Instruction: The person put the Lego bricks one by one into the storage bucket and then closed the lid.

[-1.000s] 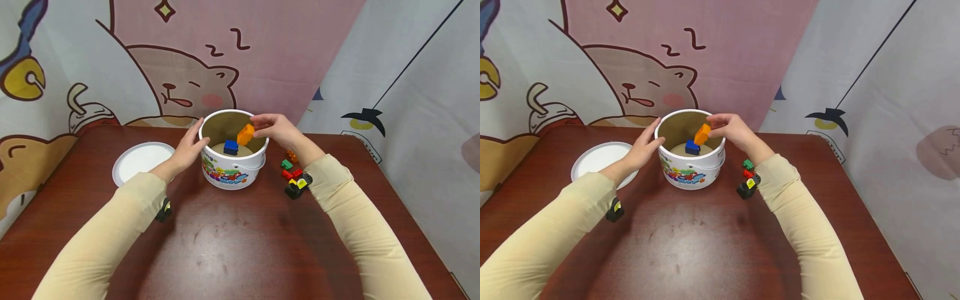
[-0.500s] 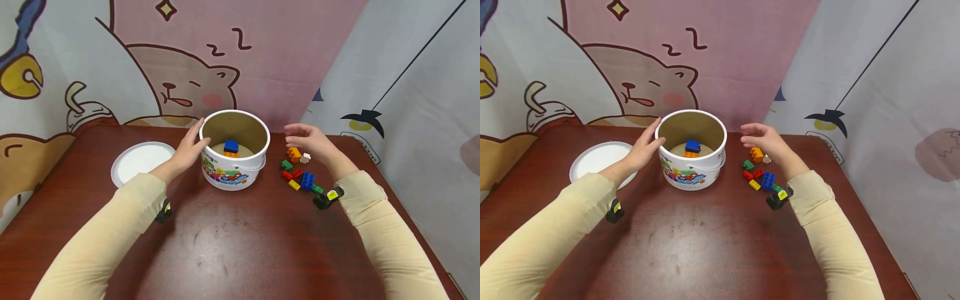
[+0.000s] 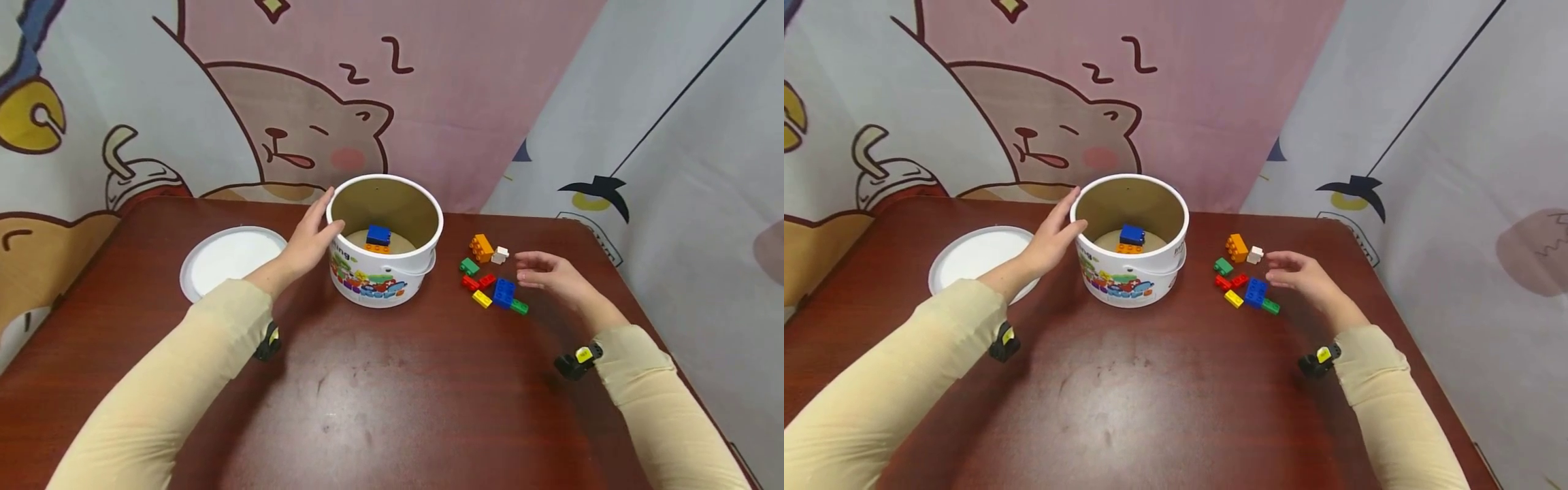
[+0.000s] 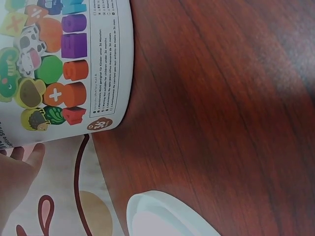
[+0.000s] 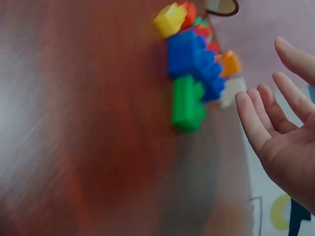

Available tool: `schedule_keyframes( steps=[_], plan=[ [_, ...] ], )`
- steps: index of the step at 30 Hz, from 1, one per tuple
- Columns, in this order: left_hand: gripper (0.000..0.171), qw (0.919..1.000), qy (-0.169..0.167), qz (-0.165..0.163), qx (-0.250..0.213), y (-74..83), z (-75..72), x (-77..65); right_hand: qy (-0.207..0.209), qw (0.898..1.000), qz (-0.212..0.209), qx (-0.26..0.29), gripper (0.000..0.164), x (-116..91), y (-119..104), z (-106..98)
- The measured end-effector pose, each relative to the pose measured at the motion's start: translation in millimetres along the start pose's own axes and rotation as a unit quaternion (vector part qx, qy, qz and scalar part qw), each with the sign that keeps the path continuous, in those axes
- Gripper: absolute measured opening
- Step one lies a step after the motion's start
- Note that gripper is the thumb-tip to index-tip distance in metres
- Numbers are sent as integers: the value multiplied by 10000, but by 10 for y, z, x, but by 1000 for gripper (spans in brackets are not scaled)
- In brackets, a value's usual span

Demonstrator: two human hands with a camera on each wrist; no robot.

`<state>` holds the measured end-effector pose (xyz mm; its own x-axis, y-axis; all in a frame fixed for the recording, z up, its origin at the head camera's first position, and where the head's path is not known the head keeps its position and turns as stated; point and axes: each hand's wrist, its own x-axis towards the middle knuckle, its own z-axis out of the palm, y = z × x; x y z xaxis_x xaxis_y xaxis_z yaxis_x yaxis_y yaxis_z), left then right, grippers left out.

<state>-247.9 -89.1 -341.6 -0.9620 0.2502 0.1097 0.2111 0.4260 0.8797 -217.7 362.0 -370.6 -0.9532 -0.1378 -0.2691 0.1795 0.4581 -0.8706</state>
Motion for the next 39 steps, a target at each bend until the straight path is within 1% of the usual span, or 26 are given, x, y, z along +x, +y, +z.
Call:
schedule_keyframes(
  steps=[6,9,12,16,20,24,27,30,35,39],
  plan=[
    [65,10000,11,-1,-63,-7,-6,7,-59,9991,361,-201,63,-101,242,-2],
    [65,10000,-12,-9,-94,-17,5,8,-114,9982,376,-452,63,-156,310,12],
    [66,10000,-9,4,-87,-10,3,9,-139,9948,267,-973,60,-183,326,26],
    [66,10000,12,13,-54,-11,0,10,-165,9851,147,-1705,52,-170,322,50],
    [66,10000,12,32,-60,-8,0,11,-263,9781,135,-2061,45,-135,302,73],
    [66,10000,1,53,-30,-6,2,13,-285,9738,268,-2241,41,-109,281,80],
    [66,10000,5,67,6,-3,10,21,-290,9726,335,-2281,38,-112,276,71],
    [66,10000,14,72,14,2,12,23,-285,9749,381,-2174,39,-131,272,50],
    [66,10000,-1,51,8,8,7,16,-214,9819,478,-1823,44,-175,269,-29],
    [66,10000,-27,28,14,5,4,5,-127,9895,491,-1354,49,-206,263,-115]
  ],
)
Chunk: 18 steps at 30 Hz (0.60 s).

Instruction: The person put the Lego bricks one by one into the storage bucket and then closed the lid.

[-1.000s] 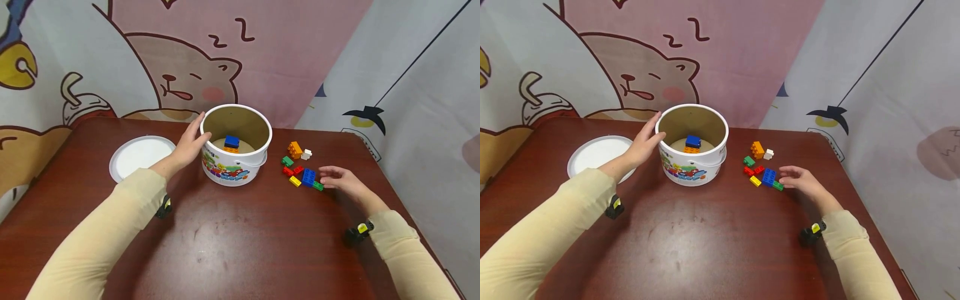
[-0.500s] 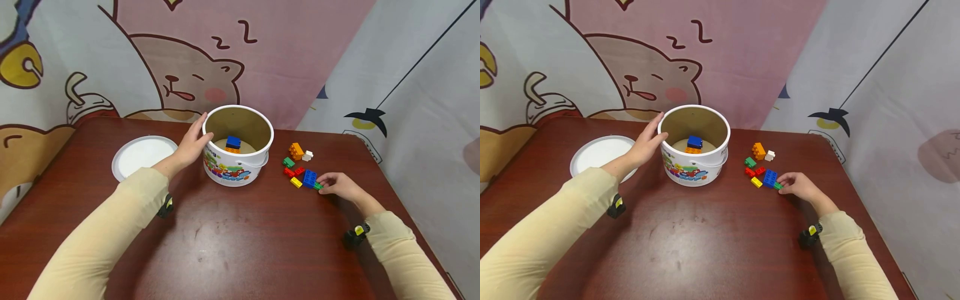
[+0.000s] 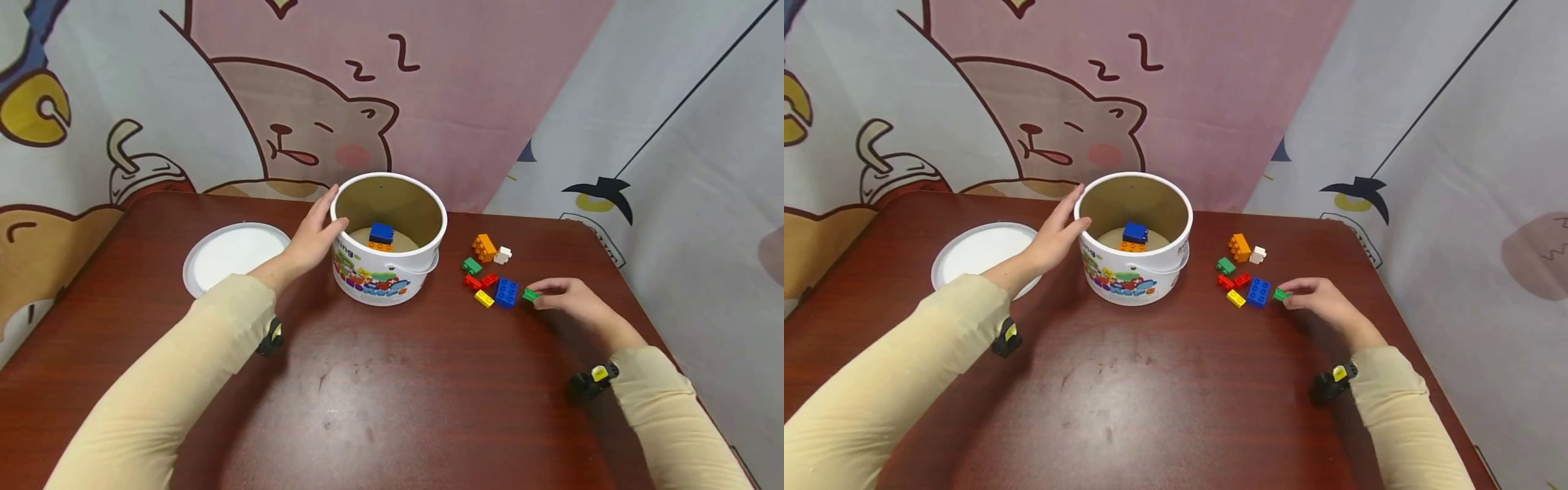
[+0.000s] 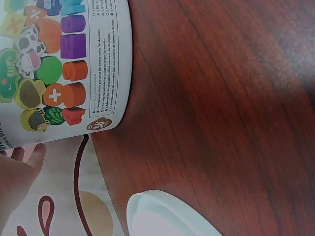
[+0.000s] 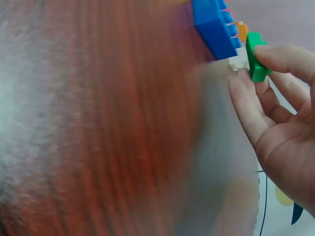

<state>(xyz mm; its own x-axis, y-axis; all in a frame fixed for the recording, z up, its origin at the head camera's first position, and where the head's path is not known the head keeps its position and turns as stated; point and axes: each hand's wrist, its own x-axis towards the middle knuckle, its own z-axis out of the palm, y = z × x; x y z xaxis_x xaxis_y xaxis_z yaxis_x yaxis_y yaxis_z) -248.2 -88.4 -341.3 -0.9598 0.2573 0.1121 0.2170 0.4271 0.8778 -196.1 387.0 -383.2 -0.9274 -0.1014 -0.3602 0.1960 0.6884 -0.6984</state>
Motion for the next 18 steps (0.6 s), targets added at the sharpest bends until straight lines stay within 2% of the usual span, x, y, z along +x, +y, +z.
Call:
schedule_keyframes(
  steps=[4,7,13,18],
  plan=[
    [66,10000,-31,-27,-11,7,-2,-7,100,9977,-226,631,43,-33,-35,-70],
    [66,10000,-36,-32,-6,10,-3,-7,127,9940,-398,1008,32,-41,-92,-113],
    [66,10000,-32,-35,-3,9,-1,-7,187,9885,-588,1379,17,-32,-253,-178],
    [67,10000,-36,-50,14,5,-2,-9,172,9772,-966,1880,17,4,-447,-196]
  ],
)
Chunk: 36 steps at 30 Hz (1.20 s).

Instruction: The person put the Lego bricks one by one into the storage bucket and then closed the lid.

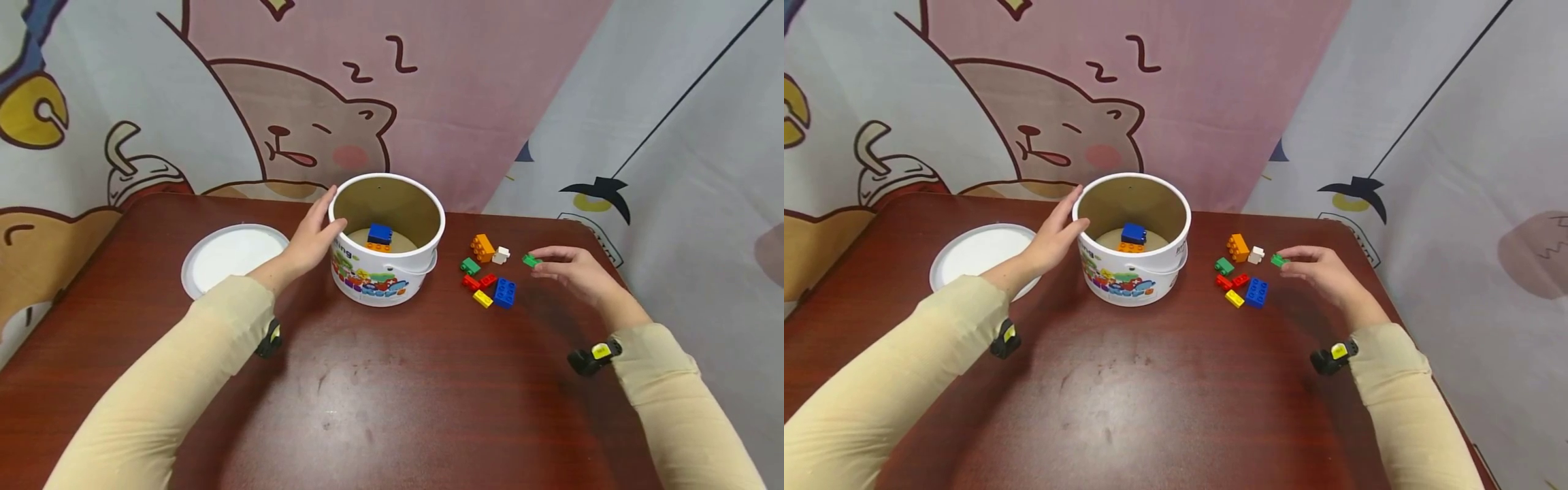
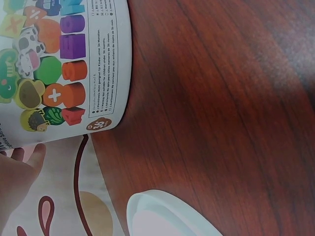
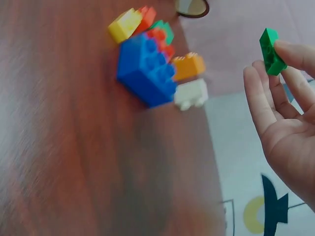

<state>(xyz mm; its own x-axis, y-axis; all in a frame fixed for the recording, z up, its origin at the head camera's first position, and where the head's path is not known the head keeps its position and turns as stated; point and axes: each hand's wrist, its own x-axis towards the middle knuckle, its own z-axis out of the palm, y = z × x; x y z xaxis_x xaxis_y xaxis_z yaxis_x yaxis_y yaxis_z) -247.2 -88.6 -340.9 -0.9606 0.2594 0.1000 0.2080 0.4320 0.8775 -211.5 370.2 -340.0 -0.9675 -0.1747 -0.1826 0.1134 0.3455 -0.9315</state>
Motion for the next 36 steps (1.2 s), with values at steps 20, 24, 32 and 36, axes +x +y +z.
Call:
schedule_keyframes(
  steps=[20,24,32,36],
  plan=[
    [65,10000,39,19,-41,-3,6,11,-474,9920,-686,952,23,353,-691,432],
    [65,10000,60,18,-74,7,4,6,-491,9915,-769,928,22,427,-824,542],
    [65,9999,79,-16,-124,-11,9,21,-851,9853,-1153,932,23,581,-1050,817],
    [65,9998,91,-4,-152,-15,13,22,-1013,9815,-1241,1045,22,646,-1129,974]
  ],
)
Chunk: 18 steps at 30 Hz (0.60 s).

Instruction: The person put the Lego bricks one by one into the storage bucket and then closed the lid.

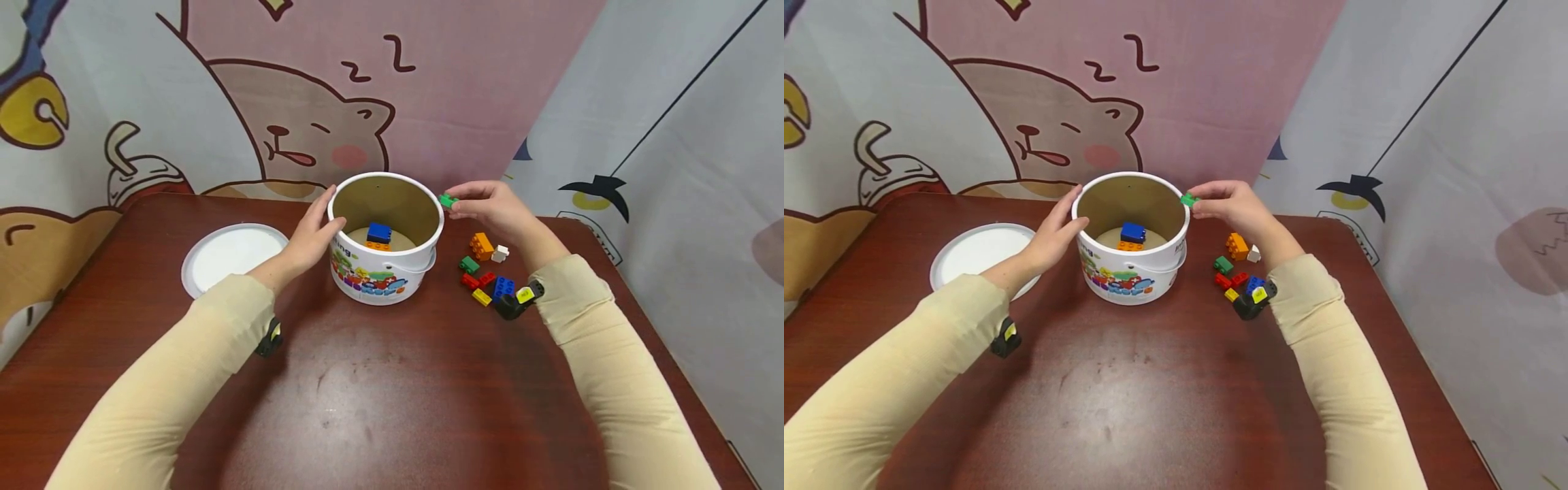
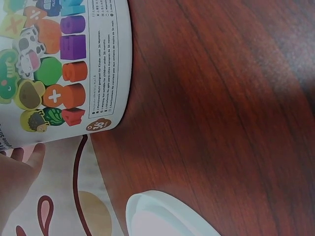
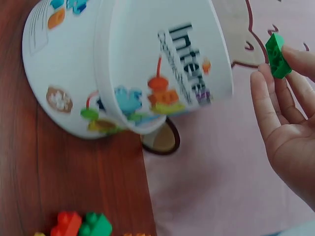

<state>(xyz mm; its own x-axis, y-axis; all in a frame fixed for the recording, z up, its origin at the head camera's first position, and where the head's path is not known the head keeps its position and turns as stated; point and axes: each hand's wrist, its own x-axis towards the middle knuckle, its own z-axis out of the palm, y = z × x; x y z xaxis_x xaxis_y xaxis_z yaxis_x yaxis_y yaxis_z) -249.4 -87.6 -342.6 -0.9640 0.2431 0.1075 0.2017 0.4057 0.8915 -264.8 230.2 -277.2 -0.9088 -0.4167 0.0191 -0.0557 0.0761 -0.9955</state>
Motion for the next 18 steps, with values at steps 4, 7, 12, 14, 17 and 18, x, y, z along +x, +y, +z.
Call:
schedule_keyframes(
  steps=[4,7,12,14,17,18],
  plan=[
    [65,10000,-21,-2,-6,13,2,-4,153,9994,82,-284,19,92,-16,158],
    [65,10000,-10,0,-3,20,1,-8,286,9972,218,-658,17,158,-26,270],
    [65,10000,2,1,17,25,-4,-16,271,9947,316,-945,23,252,-17,389],
    [65,10000,-11,-5,34,28,-3,-19,268,9945,324,-963,27,271,-11,411],
    [65,10000,-19,-13,41,29,1,-20,255,9950,344,-900,33,274,-12,422],
    [65,10000,-18,-10,49,28,2,-20,297,9949,352,-892,33,265,-16,422]
  ],
)
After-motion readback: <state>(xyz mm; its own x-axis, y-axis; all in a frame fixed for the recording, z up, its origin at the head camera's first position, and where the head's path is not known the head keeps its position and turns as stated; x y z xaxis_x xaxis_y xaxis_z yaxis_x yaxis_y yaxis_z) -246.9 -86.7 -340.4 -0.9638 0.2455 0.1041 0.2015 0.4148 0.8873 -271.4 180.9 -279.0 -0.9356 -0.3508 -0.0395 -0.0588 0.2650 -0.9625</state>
